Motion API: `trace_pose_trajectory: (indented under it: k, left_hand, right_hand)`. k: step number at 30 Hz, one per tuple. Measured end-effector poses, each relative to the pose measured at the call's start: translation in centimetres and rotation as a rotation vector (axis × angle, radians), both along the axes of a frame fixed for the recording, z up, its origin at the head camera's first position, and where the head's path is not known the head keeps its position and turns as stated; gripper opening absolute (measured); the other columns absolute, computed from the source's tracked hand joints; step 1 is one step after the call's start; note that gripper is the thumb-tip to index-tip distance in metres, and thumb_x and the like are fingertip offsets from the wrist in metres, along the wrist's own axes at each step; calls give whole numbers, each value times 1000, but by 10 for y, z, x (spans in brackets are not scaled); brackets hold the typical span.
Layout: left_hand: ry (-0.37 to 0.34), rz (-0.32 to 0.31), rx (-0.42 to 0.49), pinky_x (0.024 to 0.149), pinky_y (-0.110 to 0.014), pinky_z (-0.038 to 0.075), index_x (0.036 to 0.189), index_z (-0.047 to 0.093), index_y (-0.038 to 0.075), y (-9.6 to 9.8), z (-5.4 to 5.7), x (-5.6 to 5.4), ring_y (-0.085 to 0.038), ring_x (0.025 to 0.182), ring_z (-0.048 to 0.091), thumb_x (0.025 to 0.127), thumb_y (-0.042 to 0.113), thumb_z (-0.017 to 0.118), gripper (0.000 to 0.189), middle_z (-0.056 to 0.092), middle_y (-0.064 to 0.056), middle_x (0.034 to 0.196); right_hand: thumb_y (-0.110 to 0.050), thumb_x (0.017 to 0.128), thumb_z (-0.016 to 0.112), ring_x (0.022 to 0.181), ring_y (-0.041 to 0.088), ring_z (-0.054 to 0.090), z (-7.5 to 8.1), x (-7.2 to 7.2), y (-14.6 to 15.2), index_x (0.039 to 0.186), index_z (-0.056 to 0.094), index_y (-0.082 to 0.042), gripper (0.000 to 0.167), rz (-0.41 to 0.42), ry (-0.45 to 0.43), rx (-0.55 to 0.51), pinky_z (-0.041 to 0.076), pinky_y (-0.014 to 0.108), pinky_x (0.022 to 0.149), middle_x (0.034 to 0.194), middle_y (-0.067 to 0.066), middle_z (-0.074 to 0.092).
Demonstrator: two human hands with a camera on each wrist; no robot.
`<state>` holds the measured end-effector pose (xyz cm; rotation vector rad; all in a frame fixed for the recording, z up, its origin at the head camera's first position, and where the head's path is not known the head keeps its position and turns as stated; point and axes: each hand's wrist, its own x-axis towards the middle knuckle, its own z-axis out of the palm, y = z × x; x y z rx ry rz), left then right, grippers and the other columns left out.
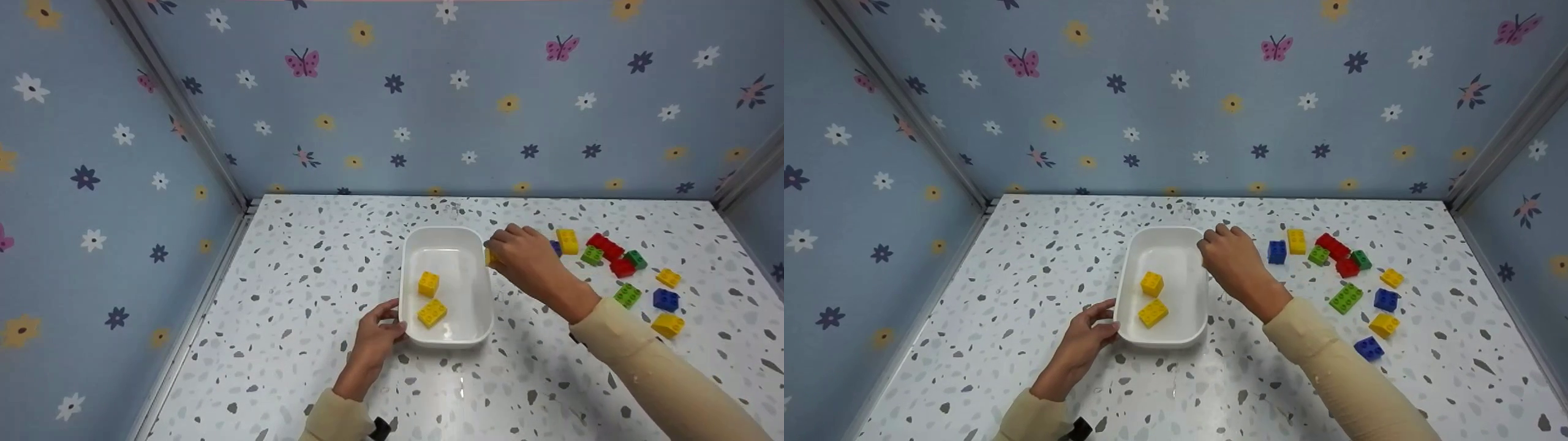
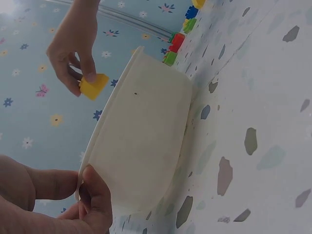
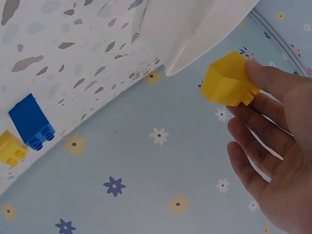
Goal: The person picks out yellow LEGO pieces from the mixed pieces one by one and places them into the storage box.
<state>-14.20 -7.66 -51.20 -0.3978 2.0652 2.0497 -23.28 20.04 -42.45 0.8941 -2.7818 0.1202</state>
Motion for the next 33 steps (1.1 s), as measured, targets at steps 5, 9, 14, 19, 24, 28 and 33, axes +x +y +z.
trace_pose_trajectory:
  k: [5,9,14,19,24,28,33]
  left_hand:
    - [-1,2,-7,84,-28,61,149,55,-3,0,0,0,-25,100,67,98,-8,64,52,57,-20,126]
    - [-9,3,-29,86,-29,61,149,56,-1,0,0,0,-24,99,67,98,-6,65,52,57,-19,126]
    - [-11,4,-44,89,-30,60,149,56,0,0,2,2,-23,99,66,99,-4,65,51,57,-18,127]
    - [0,3,-35,89,-30,60,148,56,-1,0,2,2,-22,99,66,98,-4,65,51,57,-18,127]
    - [17,-3,-18,86,-29,60,148,56,-3,0,1,2,-22,97,66,98,-6,65,51,56,-19,126]
    - [16,-10,-15,85,-28,60,149,55,-3,-1,2,2,-22,98,67,98,-6,64,51,57,-19,126]
    - [3,-13,-23,86,-28,60,150,54,-1,-1,3,2,-22,98,67,99,-4,64,52,57,-18,127]
  right_hand:
    - [-12,89,86,103,32,66,1,-5,-16,117,79,-5,30,17,-26,-7,58,46,94,113,12,77]
    - [-12,90,85,103,31,66,-2,-10,-27,117,79,-5,29,26,-41,3,58,46,96,113,11,77]
    - [-14,90,85,104,32,66,-6,-17,-40,115,80,-5,27,41,-61,38,55,55,104,113,11,77]
    - [-16,91,85,102,31,67,-9,-26,-51,114,80,-5,26,53,-72,80,57,52,99,110,10,77]
    - [-14,92,84,101,31,67,-14,-33,-58,114,80,-5,24,55,-118,109,57,53,100,109,11,77]
    - [-12,91,83,98,31,67,-18,-40,-61,113,81,-5,22,52,-136,118,58,51,98,106,11,76]
    - [-12,92,83,95,31,66,-24,-46,-65,113,81,-4,23,61,-143,125,59,48,93,103,11,76]
